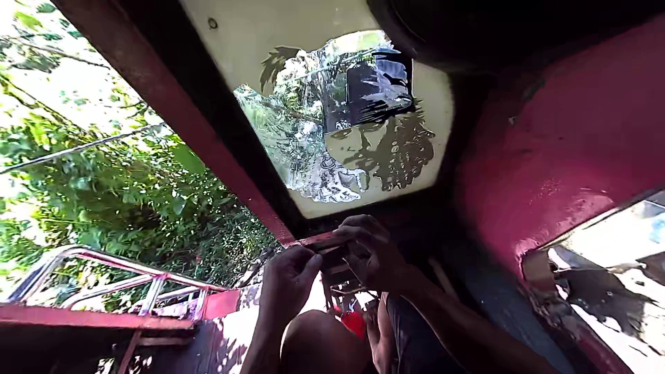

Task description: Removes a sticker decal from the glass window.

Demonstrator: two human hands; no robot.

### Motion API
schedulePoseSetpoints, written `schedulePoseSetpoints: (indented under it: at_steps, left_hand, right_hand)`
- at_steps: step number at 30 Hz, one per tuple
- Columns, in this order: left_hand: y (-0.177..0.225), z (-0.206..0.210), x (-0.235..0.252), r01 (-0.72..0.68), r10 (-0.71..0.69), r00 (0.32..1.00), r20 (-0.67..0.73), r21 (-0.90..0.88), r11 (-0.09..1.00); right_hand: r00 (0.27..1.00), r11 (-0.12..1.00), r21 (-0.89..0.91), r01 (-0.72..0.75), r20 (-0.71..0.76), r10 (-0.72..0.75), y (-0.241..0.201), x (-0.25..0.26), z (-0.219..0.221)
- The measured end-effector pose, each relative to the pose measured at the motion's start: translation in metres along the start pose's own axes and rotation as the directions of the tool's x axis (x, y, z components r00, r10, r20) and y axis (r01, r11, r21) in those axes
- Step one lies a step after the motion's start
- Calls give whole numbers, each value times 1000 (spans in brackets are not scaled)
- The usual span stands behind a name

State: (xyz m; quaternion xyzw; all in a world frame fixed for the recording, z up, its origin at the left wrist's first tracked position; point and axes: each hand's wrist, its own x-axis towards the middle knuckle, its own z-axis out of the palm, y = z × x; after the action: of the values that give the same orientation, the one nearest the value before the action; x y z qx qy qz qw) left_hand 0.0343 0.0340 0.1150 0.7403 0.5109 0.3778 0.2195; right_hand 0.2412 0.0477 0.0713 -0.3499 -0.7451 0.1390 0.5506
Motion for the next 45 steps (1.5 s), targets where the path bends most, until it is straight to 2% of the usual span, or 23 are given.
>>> schedulePoseSetpoints:
  at_steps: [3, 5, 9, 11, 13, 16, 19, 22, 24, 27, 30, 31, 33, 35, 36, 39, 40, 42, 43, 45]
  left_hand:
    - [12, 2, 21, 7, -14, 995, 101, 63, 998]
    - [17, 4, 32, -18, -1, 990, 143, 133, 991]
    - [30, 11, 50, -96, 25, 969, 245, 283, 954]
    - [40, 15, 59, -123, 19, 960, 281, 358, 926]
    - [54, 18, 68, -116, -15, 950, 313, 396, 911]
    - [72, 28, 79, -61, -44, 953, 300, 330, 942]
    - [80, 38, 89, 37, -85, 959, 270, 178, 983]
    - [82, 45, 92, 74, -60, 954, 295, -36, 997]
    - [83, 44, 91, -2, 36, 950, 311, -107, 994]
    - [76, 28, 88, -246, 242, 955, 172, 2, 969]
    - [57, -2, 84, -356, 352, 926, -139, -4, 935]
    - [47, -15, 83, -389, 373, 893, -251, -16, 921]
    - [26, -38, 79, -438, 402, 784, -474, 37, 898]
    - [26, -42, 77, -354, 298, 666, -684, 62, 933]
    - [35, -39, 78, -285, 220, 632, -743, 41, 958]
    - [56, -29, 97, -116, -17, 550, -835, -97, 989]
    - [46, -32, 105, -146, -46, 563, -825, -154, 977]
    - [13, -40, 121, -326, 1, 625, -781, -259, 909]
    - [2, -44, 129, -363, 16, 657, -753, -298, 883]
    - [-11, -52, 135, -307, -21, 708, -706, -335, 891]
  right_hand:
    - [998, 991, -123, -51, 31, 55, 5, -10, -13]
    - [996, 989, -131, -69, -68, 61, 14, -18, -18]
    - [947, 1000, -21, -23, -320, 15, 20, -30, -19]
    - [939, 1000, -11, -21, -344, 16, 22, -30, -18]
    - [946, 991, -116, -63, -325, 22, 21, -26, -18]
    - [961, 954, -285, -94, -275, 13, 18, -15, -22]
    - [938, 929, -365, -59, -338, -73, 21, -6, -26]
    - [911, 929, -363, -67, -401, -91, 24, 2, -37]
    - [881, 958, -264, -112, -473, -28, 26, 10, -50]
    - [777, 979, -28, -202, -613, 143, 38, 28, -70]
    - [660, 970, 86, -227, -718, 219, 62, 45, -81]
    - [648, 964, 118, -238, -720, 248, 66, 49, -83]
    - [657, 965, 167, -201, -708, 259, 74, 53, -85]
    - [674, 968, 186, -169, -695, 251, 73, 57, -86]
    - [678, 966, 194, -170, -688, 258, 72, 59, -87]
    - [660, 962, 217, -166, -701, 272, 74, 63, -88]
    - [646, 963, 213, -165, -714, 269, 76, 64, -88]
    - [616, 972, 154, -176, -754, 231, 81, 66, -89]
    - [606, 977, 111, -183, -770, 201, 83, 67, -90]
    - [601, 984, 40, -175, -787, 139, 87, 67, -90]
